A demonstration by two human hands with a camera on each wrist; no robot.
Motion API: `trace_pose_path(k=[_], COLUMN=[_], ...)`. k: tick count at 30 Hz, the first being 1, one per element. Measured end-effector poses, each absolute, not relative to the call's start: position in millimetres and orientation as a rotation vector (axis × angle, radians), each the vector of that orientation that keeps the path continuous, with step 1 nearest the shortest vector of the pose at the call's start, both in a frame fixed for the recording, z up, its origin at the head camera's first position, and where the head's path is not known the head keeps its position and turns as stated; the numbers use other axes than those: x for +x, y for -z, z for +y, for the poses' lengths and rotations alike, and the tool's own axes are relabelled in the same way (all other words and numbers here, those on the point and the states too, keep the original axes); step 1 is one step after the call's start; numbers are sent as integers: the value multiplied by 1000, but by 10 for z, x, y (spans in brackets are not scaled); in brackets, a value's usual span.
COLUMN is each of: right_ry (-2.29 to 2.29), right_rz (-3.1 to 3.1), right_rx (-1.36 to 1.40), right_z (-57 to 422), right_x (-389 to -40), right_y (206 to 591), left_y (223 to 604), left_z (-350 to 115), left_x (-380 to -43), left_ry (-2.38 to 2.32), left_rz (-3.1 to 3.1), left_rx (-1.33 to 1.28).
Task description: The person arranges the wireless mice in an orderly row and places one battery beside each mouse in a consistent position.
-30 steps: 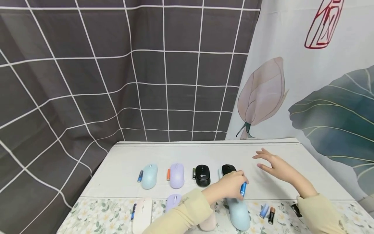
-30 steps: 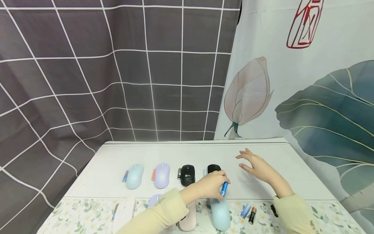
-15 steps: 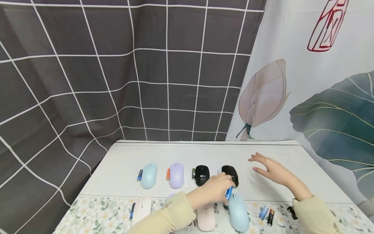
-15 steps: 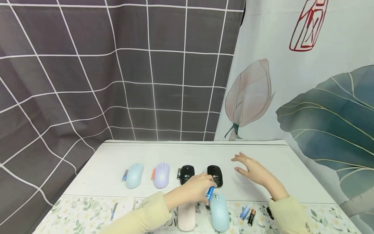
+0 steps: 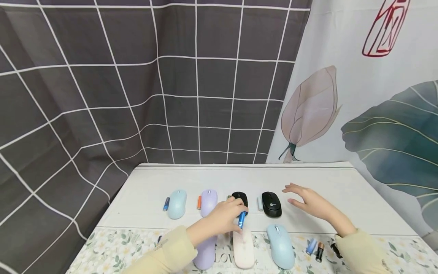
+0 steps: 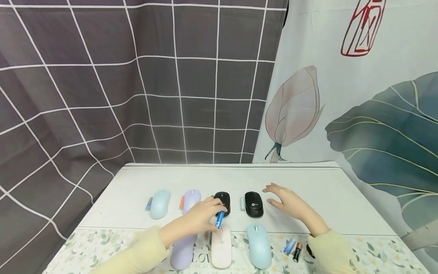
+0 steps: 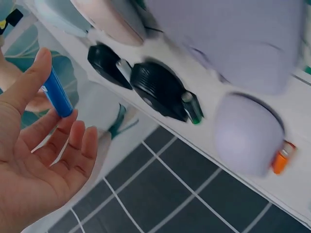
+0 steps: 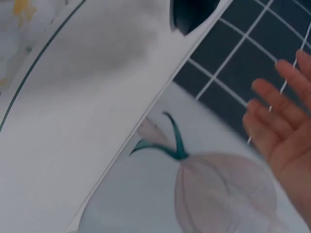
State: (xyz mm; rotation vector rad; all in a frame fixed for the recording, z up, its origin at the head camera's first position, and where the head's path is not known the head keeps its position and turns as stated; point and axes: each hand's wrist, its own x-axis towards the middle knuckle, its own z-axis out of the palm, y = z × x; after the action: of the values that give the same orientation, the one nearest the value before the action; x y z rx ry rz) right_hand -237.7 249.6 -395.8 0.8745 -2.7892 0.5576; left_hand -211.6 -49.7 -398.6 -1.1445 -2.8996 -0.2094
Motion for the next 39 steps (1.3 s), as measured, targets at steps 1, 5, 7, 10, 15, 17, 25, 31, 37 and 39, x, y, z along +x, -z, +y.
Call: trace_pose_path(k=[1, 5, 7, 10, 15, 17, 25, 31, 37, 39], right_ry=[-531, -424, -404, -424, -514, -554, -668, -657, -516, -468], right_rz=[-2785, -2775, -2788, -2816, -2852, -2844, -2803, -2861, -2882, -2883], right_rx=[860, 796, 778, 769, 804, 834, 959, 1120, 1253, 1307], right_z=[2461, 2293, 2199, 2061, 1859, 1797, 1517, 1215, 964, 890], right_x=[-2382, -2420, -2436, -2435, -2396, -2381, -2274, -2049, -1852, -1830], right_y=[3972, 4029, 4050, 4056, 4037, 4037, 4083, 4187, 4288, 4308], left_y=[3975, 3922, 3891, 3845, 3818, 3822, 3883, 3987, 4073, 4099], left_z=[-541, -707, -785, -890, -1032, -1089, -1331, -1471, -1602, -1651], left_x=[-2119, -2144, -2156, -2160, -2158, -2157, -2107, -2025, -1938, -1926], left_ry=[228, 305, 346, 378, 382, 389, 495, 545, 525, 533], left_rz=[-2908, -2907, -2903, -2902, -2897, -2903, -2978, -3001, -2979, -2981], left_rx=[-1128, -1077, -1047, -1006, -987, -991, -953, -926, -921, -922])
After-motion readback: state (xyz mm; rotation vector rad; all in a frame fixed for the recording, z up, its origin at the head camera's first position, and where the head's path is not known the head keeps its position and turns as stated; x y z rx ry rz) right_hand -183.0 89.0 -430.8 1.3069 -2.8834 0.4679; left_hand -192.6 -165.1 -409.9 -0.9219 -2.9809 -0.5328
